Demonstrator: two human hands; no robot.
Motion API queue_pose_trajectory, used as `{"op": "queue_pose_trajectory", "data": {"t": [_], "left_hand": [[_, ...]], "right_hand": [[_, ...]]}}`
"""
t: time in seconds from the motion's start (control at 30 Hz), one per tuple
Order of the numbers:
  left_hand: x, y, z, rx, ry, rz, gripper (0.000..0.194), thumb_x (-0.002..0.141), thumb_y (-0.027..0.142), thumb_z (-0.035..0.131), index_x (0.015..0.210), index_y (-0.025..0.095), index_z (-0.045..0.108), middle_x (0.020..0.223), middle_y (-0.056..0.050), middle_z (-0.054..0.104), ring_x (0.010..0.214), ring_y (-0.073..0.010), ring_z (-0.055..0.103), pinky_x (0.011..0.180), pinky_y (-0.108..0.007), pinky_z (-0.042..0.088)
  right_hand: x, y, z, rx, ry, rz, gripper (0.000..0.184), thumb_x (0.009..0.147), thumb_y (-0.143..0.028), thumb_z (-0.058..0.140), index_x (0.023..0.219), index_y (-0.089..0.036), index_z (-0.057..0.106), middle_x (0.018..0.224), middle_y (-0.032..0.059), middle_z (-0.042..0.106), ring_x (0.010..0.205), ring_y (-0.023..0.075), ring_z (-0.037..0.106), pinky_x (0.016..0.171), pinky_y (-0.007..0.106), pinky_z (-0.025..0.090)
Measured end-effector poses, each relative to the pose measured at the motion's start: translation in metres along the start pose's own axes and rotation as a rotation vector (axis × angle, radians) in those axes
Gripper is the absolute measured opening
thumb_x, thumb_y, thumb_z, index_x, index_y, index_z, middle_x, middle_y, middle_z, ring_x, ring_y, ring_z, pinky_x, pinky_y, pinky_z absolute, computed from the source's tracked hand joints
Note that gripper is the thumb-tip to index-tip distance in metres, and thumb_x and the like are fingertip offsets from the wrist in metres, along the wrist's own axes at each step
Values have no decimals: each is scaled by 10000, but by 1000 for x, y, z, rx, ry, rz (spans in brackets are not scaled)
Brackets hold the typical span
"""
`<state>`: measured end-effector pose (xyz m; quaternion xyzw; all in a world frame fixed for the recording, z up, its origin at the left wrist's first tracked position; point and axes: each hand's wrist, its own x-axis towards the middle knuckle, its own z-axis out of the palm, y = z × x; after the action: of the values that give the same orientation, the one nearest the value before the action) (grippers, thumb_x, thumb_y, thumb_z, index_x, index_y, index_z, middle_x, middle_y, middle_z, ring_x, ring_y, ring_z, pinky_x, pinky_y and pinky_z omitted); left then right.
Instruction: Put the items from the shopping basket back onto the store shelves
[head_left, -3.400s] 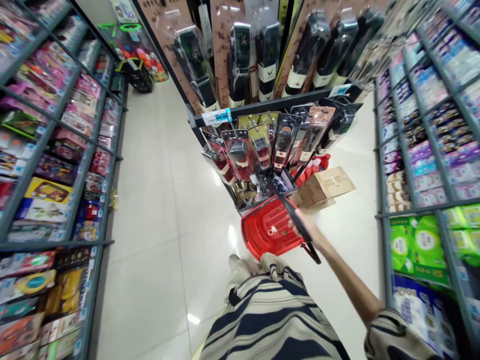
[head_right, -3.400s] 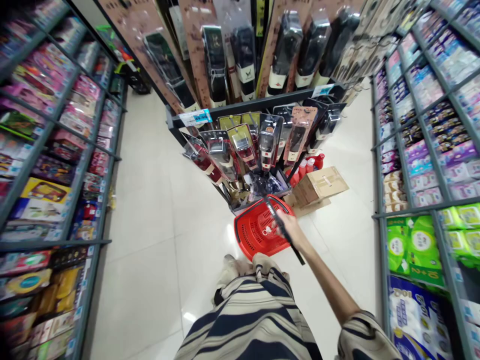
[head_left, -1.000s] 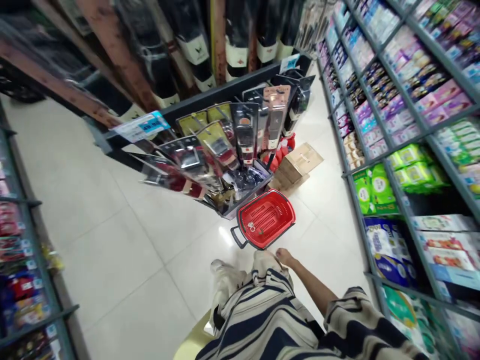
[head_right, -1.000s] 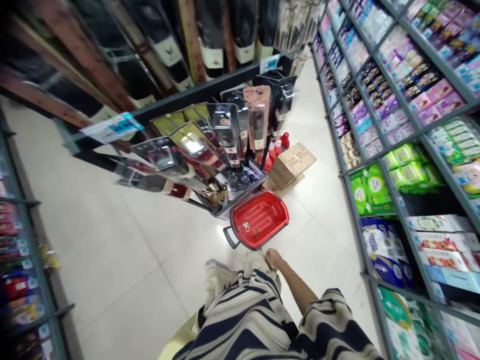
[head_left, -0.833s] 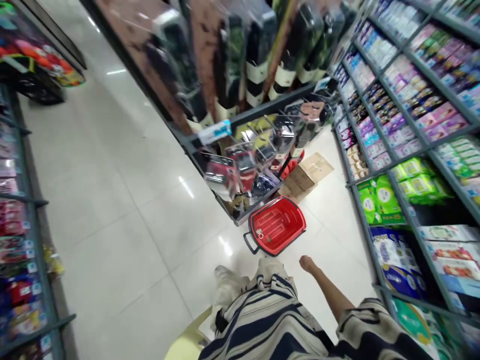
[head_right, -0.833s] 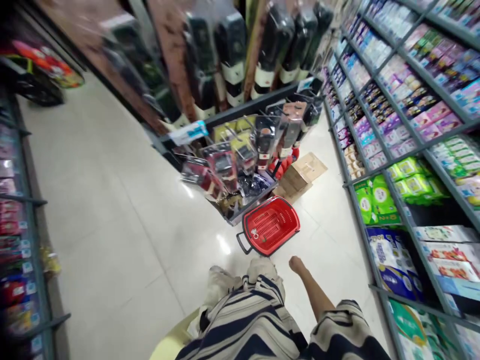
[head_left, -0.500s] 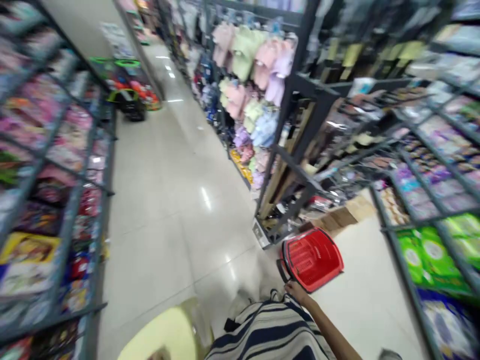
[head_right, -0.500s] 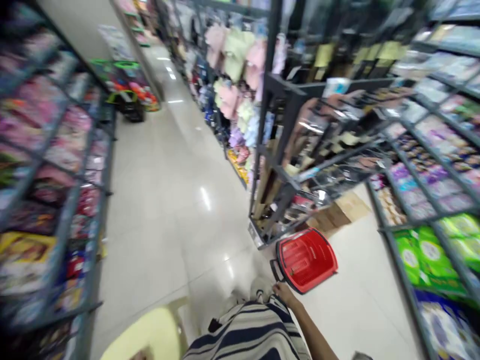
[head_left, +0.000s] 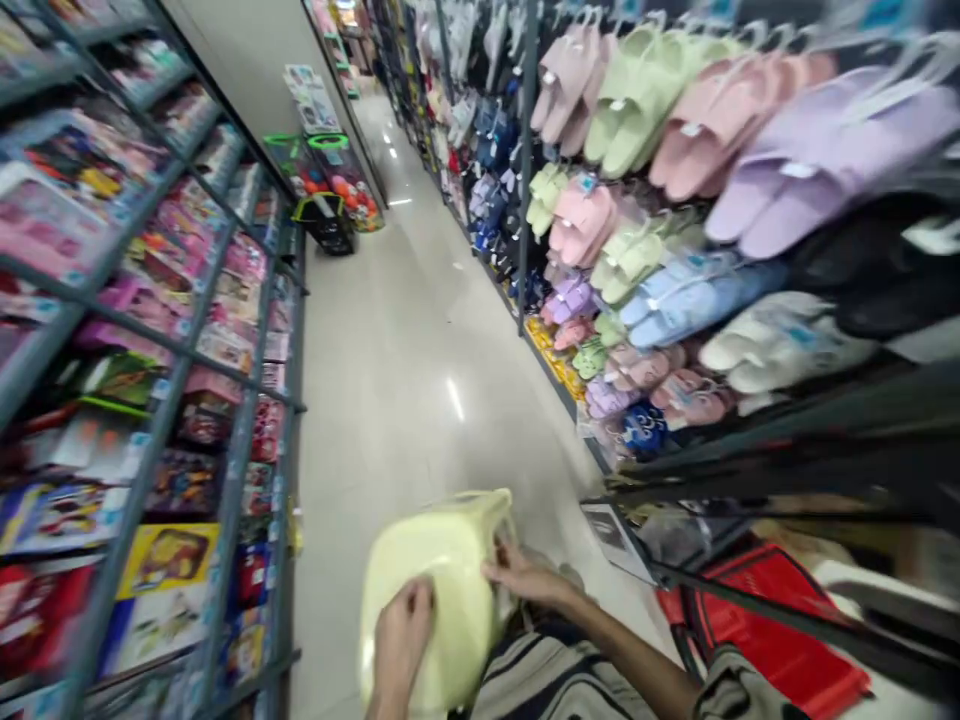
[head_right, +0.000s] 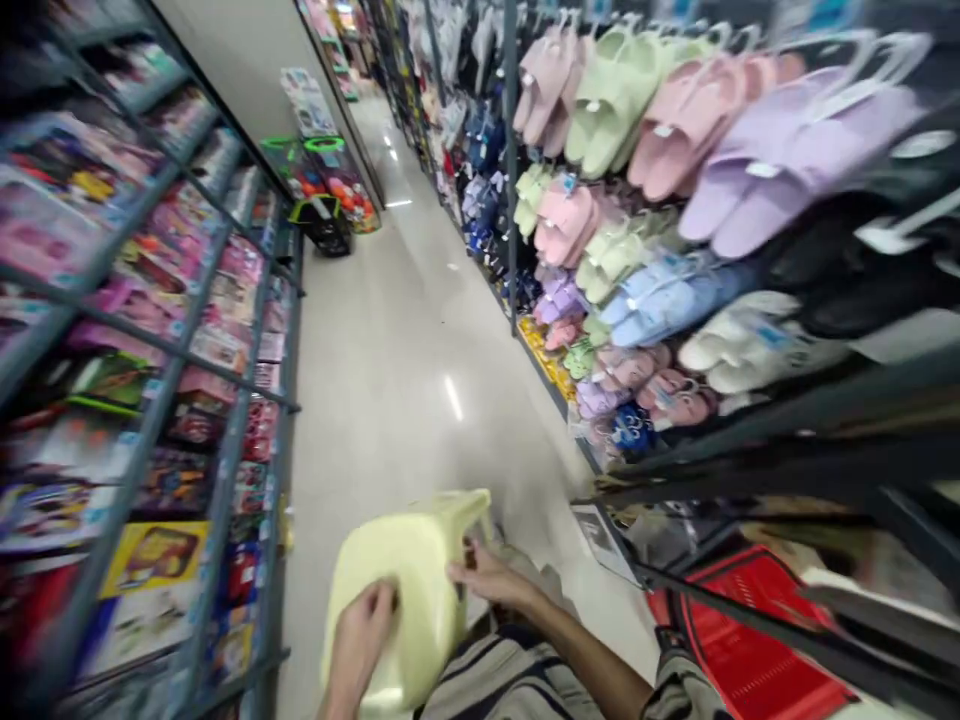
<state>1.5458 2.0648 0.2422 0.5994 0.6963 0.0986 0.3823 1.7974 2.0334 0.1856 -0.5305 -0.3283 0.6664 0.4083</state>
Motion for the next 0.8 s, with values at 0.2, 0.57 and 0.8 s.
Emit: {"op": "queue_pose_trajectory", "data": {"t": [0.2, 0.57, 0.8], "left_hand": [[153, 68, -113, 63, 74, -15, 446, 1071, 478, 370, 808, 247, 646, 772, -106, 762, 770, -286, 717, 739, -363, 392], [515, -11, -326, -384, 61, -47, 484, 1030, 579, 481, 962, 235, 814, 961, -113, 843, 945, -325, 765, 834, -369, 522], [791, 13, -584, -633, 227, 33, 852, 918, 877, 524, 1165, 114, 813, 838, -107, 778, 755, -259, 655, 717, -360, 532]], "right_hand": [[166, -127, 83, 138, 49, -6, 625, 742, -667, 930, 1240, -356, 716, 1355, 22, 789, 1376, 403, 686, 1214, 580, 518], [552, -278, 247, 83, 54, -141, 744, 735, -486, 997, 1364, -288, 653, 1432, 106, 756, 1347, 366, 712, 1176, 545, 574], [738, -441, 290, 70, 358, -242, 817, 734, -544, 1004, 1378, -222, 618, 1473, 174, 731, 1347, 363, 711, 1193, 539, 563]]}}
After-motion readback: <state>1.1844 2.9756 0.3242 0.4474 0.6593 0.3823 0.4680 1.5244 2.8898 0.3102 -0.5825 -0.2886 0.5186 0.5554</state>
